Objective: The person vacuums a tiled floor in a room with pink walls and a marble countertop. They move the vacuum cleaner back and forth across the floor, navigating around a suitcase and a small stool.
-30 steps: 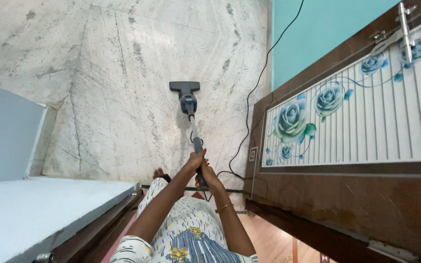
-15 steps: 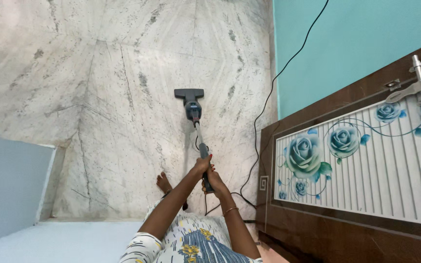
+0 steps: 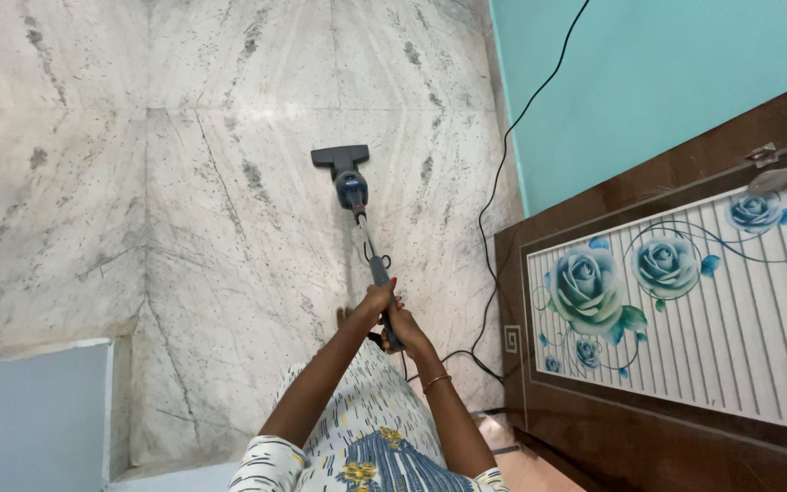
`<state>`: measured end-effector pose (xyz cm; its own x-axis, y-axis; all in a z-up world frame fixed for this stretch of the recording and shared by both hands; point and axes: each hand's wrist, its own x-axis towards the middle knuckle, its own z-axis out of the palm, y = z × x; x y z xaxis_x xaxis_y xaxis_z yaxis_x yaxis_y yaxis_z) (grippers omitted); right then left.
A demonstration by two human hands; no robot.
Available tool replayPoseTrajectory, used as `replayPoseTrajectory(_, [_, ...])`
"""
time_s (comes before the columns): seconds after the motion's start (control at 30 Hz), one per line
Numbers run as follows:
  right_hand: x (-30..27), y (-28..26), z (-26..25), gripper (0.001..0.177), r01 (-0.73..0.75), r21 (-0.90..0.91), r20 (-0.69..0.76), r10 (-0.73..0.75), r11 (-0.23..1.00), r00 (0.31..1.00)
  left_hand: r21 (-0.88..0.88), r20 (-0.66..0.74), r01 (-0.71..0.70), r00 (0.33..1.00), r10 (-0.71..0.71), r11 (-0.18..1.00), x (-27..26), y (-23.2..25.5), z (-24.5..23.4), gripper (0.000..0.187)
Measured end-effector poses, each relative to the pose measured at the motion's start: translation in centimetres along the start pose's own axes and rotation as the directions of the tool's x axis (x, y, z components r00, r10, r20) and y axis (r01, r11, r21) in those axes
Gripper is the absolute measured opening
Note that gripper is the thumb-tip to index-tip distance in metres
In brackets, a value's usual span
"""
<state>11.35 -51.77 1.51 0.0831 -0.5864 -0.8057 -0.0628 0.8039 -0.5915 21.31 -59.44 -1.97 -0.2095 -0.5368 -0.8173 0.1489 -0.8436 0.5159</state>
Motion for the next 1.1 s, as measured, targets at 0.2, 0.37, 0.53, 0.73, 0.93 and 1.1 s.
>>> replayPoseTrajectory(0.2, [4.3, -3.5, 1.2, 0.073, -0.013, 0.02, 0.011, 0.013, 1.0, 1.0, 0.034, 0.034, -0.036, 0.999, 0.035, 0.999, 2.9, 5.0, -1.9, 0.07])
replayPoseTrajectory(0.37, [9.0, -10.6, 3.0, 0.071, -0.015, 0.009, 0.023, 0.015, 1.0, 1.0, 0.078, 0.007, 0.04, 0.999, -0.041, 0.996, 6.6, 12.0, -4.7, 0.068])
replayPoseTrajectory(0.53, [11.0, -17.1, 4.3, 0.061, 0.037, 0.098, 0.055, -0.042, 0.994, 0.998, 0.062, 0.035, -0.024, 0.999, 0.022, 0.998, 10.2, 17.2, -5.4, 0.077])
replayPoseTrajectory(0.73, [5.4, -21.5, 5.4, 0.053, 0.161, 0.231, 0.206, -0.21, 0.96, 0.956, 0.043, 0.051, 0.03, 0.998, -0.033, 0.999, 6.2, 20.5, -7.5, 0.062])
replayPoseTrajectory(0.93, [0.6, -22.3, 7.0, 0.033, -0.127, 0.428, 0.362, -0.042, 0.895, 0.931, -0.026, 0.185, 0.049, 0.982, -0.044, 0.998, -2.5, 22.0, -8.9, 0.048])
replayPoseTrajectory(1.1, [1.3, -21.9, 8.3, 0.036, -0.201, 0.426, 0.41, 0.01, 0.882, 0.912, -0.004, 0.177, 0.058, 0.983, -0.057, 0.998, -1.7, 21.1, -10.6, 0.043])
